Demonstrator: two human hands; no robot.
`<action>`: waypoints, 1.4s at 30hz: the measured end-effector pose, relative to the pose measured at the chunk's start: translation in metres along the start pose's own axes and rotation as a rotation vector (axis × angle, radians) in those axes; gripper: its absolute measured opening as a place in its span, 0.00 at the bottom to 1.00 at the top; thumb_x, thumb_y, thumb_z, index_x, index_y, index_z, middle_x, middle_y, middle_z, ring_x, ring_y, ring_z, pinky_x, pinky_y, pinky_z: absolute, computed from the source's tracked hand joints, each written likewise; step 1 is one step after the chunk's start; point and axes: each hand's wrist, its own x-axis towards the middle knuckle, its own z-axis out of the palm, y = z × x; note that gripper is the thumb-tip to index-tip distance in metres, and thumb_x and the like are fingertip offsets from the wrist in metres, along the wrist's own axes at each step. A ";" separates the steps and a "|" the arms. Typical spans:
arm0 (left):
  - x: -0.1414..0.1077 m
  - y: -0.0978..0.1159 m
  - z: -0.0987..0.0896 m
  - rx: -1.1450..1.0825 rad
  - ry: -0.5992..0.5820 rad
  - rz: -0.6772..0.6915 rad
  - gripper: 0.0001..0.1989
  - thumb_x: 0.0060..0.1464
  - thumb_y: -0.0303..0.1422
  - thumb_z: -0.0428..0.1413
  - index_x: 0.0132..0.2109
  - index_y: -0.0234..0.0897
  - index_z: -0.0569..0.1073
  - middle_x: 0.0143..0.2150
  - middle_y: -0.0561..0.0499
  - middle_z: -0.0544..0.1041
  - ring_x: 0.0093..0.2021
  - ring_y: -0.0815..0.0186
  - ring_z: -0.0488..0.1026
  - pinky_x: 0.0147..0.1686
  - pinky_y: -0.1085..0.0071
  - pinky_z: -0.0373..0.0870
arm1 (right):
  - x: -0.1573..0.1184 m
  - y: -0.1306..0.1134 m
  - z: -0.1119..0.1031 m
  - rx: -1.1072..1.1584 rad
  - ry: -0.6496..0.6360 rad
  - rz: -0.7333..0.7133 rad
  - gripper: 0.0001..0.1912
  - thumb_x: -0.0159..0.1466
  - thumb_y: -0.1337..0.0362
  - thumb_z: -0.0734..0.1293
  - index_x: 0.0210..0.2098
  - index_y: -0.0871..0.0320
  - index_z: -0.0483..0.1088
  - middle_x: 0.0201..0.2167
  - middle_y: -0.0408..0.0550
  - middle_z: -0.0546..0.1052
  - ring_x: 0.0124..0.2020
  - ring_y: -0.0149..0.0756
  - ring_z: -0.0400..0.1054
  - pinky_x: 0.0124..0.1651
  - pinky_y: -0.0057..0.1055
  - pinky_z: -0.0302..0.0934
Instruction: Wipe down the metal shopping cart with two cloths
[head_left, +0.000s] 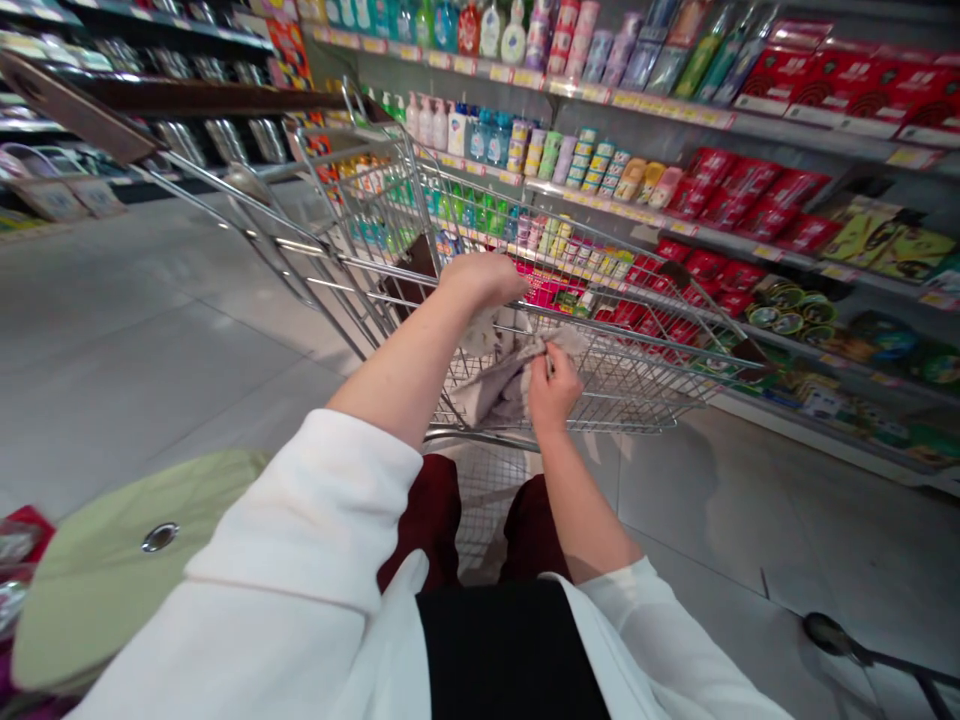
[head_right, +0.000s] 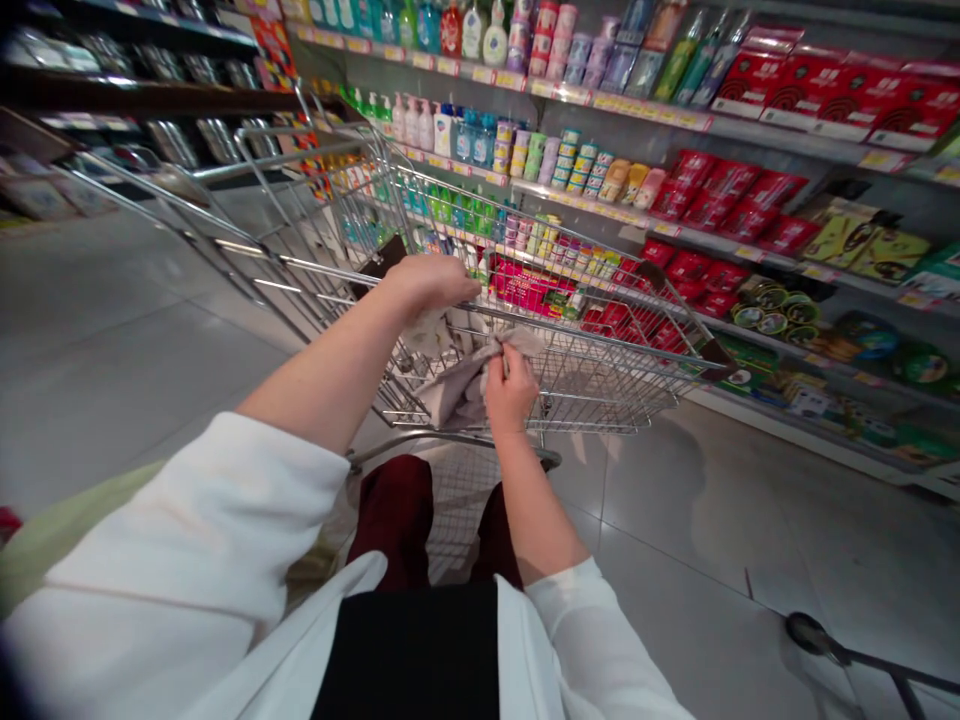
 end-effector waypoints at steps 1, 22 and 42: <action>0.000 0.000 0.000 0.005 0.002 -0.015 0.33 0.55 0.52 0.46 0.61 0.39 0.73 0.59 0.39 0.75 0.57 0.48 0.73 0.53 0.58 0.70 | 0.002 -0.003 0.003 -0.031 -0.036 0.012 0.17 0.67 0.62 0.58 0.48 0.59 0.75 0.44 0.53 0.78 0.45 0.36 0.70 0.48 0.29 0.59; -0.002 0.001 0.001 -0.017 0.037 -0.037 0.33 0.55 0.53 0.47 0.61 0.40 0.73 0.57 0.40 0.76 0.56 0.48 0.73 0.53 0.59 0.70 | -0.004 -0.018 0.016 -0.174 -0.193 -0.048 0.20 0.70 0.53 0.58 0.52 0.57 0.72 0.46 0.54 0.77 0.42 0.37 0.71 0.43 0.30 0.60; -0.004 0.002 0.000 -0.068 0.057 -0.053 0.31 0.55 0.49 0.50 0.61 0.40 0.73 0.59 0.40 0.75 0.56 0.47 0.73 0.52 0.57 0.71 | -0.002 -0.049 0.019 -0.230 -0.299 -0.082 0.20 0.71 0.56 0.58 0.55 0.55 0.71 0.45 0.53 0.77 0.39 0.35 0.71 0.41 0.28 0.59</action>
